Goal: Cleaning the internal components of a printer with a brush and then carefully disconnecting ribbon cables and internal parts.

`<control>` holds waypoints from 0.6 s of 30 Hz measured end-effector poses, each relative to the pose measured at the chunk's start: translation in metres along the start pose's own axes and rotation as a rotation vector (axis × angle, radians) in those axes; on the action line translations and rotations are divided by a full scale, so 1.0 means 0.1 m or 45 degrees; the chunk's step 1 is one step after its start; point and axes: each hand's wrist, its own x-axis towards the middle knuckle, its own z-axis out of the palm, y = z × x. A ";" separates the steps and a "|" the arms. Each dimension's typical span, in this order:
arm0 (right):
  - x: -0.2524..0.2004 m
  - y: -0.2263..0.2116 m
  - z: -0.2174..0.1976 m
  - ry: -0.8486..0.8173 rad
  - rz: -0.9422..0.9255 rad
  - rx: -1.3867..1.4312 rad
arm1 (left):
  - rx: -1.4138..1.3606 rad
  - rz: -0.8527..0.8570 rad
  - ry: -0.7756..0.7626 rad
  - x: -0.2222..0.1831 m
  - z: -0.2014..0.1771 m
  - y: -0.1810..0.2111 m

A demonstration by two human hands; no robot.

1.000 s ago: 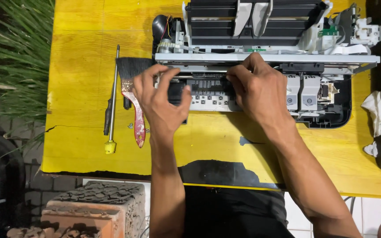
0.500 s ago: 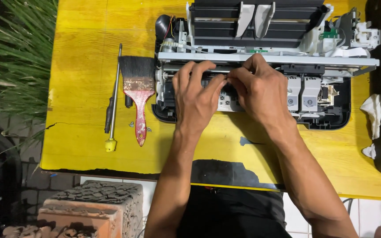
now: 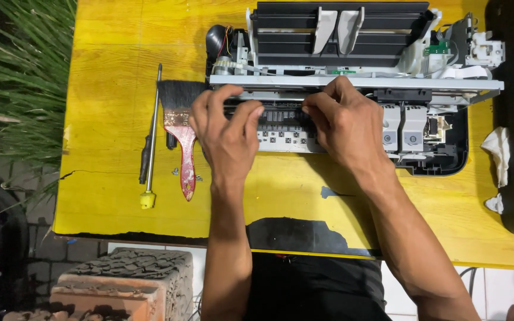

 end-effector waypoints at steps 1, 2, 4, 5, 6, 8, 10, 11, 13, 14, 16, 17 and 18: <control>0.00 -0.01 -0.01 0.002 -0.002 0.002 | 0.002 -0.031 0.006 0.01 -0.04 0.01; 0.01 -0.01 -0.02 0.004 -0.005 0.004 | 0.005 -0.062 0.012 0.02 -0.08 0.01; 0.01 -0.01 -0.01 0.001 0.000 0.009 | 0.011 -0.067 0.020 0.05 -0.13 0.04; 0.01 -0.01 -0.01 -0.003 0.005 0.015 | 0.018 -0.074 0.027 0.05 -0.16 0.06; 0.00 0.02 0.02 -0.004 0.006 0.014 | 0.017 -0.075 0.026 0.06 -0.18 0.06; -0.02 0.06 0.07 0.014 0.001 0.019 | 0.033 -0.106 0.038 0.07 -0.23 0.06; 0.00 0.04 0.06 0.031 0.007 0.069 | 0.034 -0.108 0.025 0.04 -0.18 0.04; 0.00 0.02 0.05 0.048 0.011 0.122 | 0.039 -0.109 0.013 0.03 -0.16 0.02; -0.01 0.03 0.05 0.085 0.012 0.213 | 0.041 -0.108 0.011 0.02 -0.14 0.02; -0.02 0.03 0.05 0.120 0.012 0.304 | 0.043 -0.108 0.009 0.01 -0.13 0.02; -0.03 0.10 0.10 0.172 0.025 0.438 | 0.043 -0.115 0.006 0.02 -0.14 0.04; -0.04 0.13 0.13 0.222 0.036 0.572 | 0.044 -0.125 0.004 0.02 -0.14 0.04; -0.03 0.14 0.08 0.224 0.037 0.572 | 0.044 -0.122 0.003 0.02 -0.15 0.05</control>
